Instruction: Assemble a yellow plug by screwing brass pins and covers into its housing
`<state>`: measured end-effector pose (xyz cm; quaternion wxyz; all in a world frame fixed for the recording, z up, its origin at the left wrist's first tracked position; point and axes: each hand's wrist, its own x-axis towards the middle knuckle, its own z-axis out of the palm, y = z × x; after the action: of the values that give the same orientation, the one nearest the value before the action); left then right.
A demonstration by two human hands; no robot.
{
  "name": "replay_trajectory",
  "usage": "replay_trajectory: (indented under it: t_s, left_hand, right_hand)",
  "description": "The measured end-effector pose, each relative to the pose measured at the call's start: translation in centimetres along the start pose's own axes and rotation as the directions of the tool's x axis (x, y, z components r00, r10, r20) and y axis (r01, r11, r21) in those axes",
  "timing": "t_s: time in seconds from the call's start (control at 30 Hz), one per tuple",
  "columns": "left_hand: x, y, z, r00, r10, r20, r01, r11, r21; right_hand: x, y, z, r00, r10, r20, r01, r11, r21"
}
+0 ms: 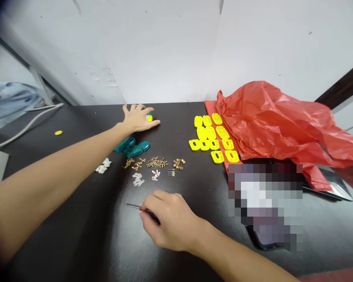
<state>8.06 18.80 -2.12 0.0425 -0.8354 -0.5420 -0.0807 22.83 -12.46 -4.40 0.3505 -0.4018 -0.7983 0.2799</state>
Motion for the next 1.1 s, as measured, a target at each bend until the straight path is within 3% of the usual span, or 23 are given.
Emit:
replay_trajectory:
  t_s: [0.3, 0.63, 0.7, 0.8, 0.9, 0.97, 1.1]
  left_hand:
    - [0.4, -1.6, 0.0, 0.997, 0.036, 0.072, -0.034, 0.999, -0.028]
    - [0.4, -2.0, 0.1, 0.995, 0.071, 0.076, -0.075, 0.996, 0.042]
    - [0.3, -2.1, 0.0, 0.995, 0.088, 0.056, -0.090, 0.995, 0.045]
    - [0.2, -1.8, -0.3, 0.989, 0.133, -0.060, -0.132, 0.991, 0.025]
    - [0.1, -0.2, -0.7, 0.959, 0.224, -0.172, -0.231, 0.973, -0.021]
    - [-0.4, 2.0, -1.0, 0.932, 0.308, -0.190, -0.330, 0.938, -0.102]
    - [-2.4, 8.1, -1.0, 0.833, 0.512, -0.212, -0.553, 0.744, -0.376]
  right_hand:
    - [0.0, -0.1, 0.0, 1.000, 0.025, 0.008, -0.025, 1.000, 0.011]
    - [0.1, -0.1, 0.0, 0.999, 0.037, 0.028, -0.037, 0.999, 0.004]
    - [0.2, 0.0, 0.0, 0.999, 0.044, 0.031, -0.044, 0.999, 0.000]
    - [0.1, 0.0, 0.0, 0.999, 0.039, 0.035, -0.039, 0.999, -0.004]
    - [0.1, 0.0, 0.0, 0.999, 0.029, 0.024, -0.029, 1.000, -0.007]
    - [0.1, -0.1, 0.1, 0.999, 0.025, 0.022, -0.025, 1.000, -0.006]
    - [0.2, 0.0, 0.0, 1.000, 0.021, 0.011, -0.021, 1.000, 0.009]
